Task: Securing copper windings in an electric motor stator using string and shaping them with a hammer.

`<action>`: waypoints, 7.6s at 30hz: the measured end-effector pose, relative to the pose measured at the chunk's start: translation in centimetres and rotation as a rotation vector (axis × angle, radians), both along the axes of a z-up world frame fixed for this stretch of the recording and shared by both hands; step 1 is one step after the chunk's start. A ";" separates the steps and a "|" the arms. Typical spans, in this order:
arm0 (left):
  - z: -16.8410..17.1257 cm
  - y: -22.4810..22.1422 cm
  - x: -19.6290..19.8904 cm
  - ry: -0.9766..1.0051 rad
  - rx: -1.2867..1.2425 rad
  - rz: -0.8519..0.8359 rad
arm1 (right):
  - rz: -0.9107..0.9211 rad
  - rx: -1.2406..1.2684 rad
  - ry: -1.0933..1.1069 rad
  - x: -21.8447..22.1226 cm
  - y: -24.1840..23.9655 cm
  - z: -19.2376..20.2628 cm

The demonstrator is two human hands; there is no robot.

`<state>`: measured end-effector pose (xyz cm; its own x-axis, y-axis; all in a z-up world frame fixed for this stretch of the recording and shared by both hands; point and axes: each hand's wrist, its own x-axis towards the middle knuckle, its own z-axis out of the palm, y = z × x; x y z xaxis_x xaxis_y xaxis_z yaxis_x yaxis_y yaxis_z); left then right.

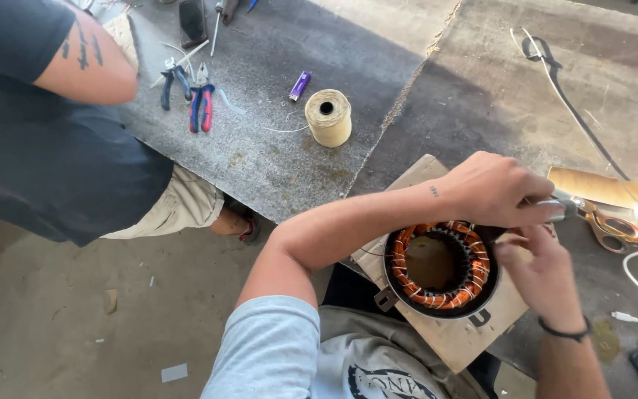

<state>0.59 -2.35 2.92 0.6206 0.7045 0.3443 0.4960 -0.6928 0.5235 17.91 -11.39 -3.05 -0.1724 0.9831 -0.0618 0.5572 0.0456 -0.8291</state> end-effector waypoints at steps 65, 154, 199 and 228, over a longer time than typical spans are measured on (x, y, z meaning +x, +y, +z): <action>0.3 -9.7 -12.9 -0.304 -0.356 0.101 | 0.354 0.471 0.140 -5.8 1.4 5.8; -2.4 -5.8 -10.1 -0.151 -0.046 0.105 | 0.579 0.300 -0.719 -4.5 5.4 5.8; -2.1 -4.0 -8.1 0.049 -0.221 0.208 | 0.024 0.512 0.136 -9.4 -6.7 1.7; -3.6 -8.7 -10.7 -0.234 0.089 -0.216 | 0.036 0.436 0.532 -8.7 -5.3 2.6</action>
<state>-10.10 -11.10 -0.71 0.6492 0.5258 0.5495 0.2061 -0.8171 0.5384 9.17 -16.68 -0.46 -0.1027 0.8919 0.4404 0.0719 0.4483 -0.8910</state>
